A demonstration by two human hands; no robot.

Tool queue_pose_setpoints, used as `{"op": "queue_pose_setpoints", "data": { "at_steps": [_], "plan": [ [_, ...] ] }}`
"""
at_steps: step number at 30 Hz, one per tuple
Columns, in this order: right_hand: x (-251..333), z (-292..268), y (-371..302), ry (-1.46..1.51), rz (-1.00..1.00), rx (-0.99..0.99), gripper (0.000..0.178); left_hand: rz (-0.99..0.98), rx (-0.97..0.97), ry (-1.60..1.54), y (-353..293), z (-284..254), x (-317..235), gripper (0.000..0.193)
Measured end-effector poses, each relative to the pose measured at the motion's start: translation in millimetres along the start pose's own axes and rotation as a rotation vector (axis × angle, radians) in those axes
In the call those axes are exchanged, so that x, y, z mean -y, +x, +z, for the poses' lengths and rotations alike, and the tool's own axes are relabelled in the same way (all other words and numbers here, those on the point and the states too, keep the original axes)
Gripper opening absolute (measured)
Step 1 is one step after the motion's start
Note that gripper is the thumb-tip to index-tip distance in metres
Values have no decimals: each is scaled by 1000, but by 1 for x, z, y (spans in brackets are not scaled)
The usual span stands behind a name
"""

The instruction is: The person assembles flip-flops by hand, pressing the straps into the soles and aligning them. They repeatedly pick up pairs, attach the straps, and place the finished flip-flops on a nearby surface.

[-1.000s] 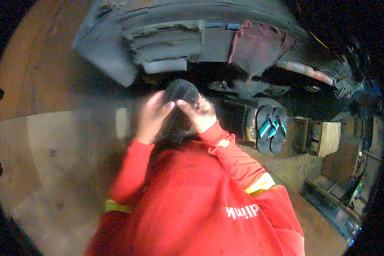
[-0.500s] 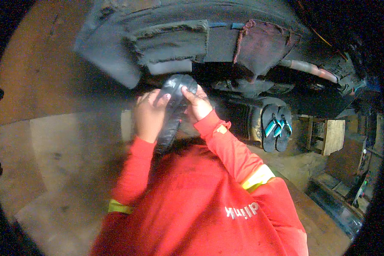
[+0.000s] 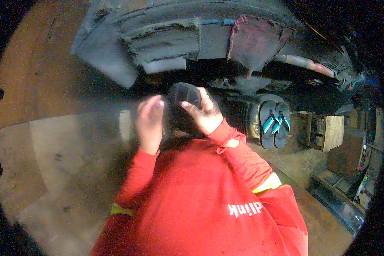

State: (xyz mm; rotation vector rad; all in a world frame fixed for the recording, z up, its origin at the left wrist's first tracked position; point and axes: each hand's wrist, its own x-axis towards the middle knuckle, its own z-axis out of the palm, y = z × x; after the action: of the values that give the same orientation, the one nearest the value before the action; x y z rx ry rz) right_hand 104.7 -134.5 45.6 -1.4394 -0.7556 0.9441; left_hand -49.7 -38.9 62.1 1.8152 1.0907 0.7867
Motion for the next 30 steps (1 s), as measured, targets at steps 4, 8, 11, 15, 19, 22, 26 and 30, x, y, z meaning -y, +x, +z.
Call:
{"op": "queue_pose_setpoints", "data": {
  "at_steps": [4, 8, 11, 15, 19, 22, 26, 30],
  "plan": [
    [20, -2, -23, -259, -94, 8, 39, 99, 90, -48, 7, -1, -27, 23],
    [26, -4, -43, -472, -59, -9, 41, 168, 193, -54, 8, 4, -33, 15],
    [20, -2, -56, -681, -310, -24, 48, 405, 171, 90, 3, 2, -18, 14],
    [9, 1, -78, -927, -461, -31, 63, -146, 328, -383, -13, -1, 4, 9],
    [1, 6, -93, -1121, -600, -152, 59, -590, 527, -731, -36, -8, 4, 26],
    [0, 13, -95, -1252, -782, -218, 43, -573, 653, -895, -51, -3, -6, 36],
    [14, 10, -105, -1075, -855, 8, 54, -280, 570, -709, -47, -7, -6, 26],
    [34, -10, -128, -1162, -696, -132, 74, -249, 533, -689, -46, -24, 5, 27]
  ]
}}
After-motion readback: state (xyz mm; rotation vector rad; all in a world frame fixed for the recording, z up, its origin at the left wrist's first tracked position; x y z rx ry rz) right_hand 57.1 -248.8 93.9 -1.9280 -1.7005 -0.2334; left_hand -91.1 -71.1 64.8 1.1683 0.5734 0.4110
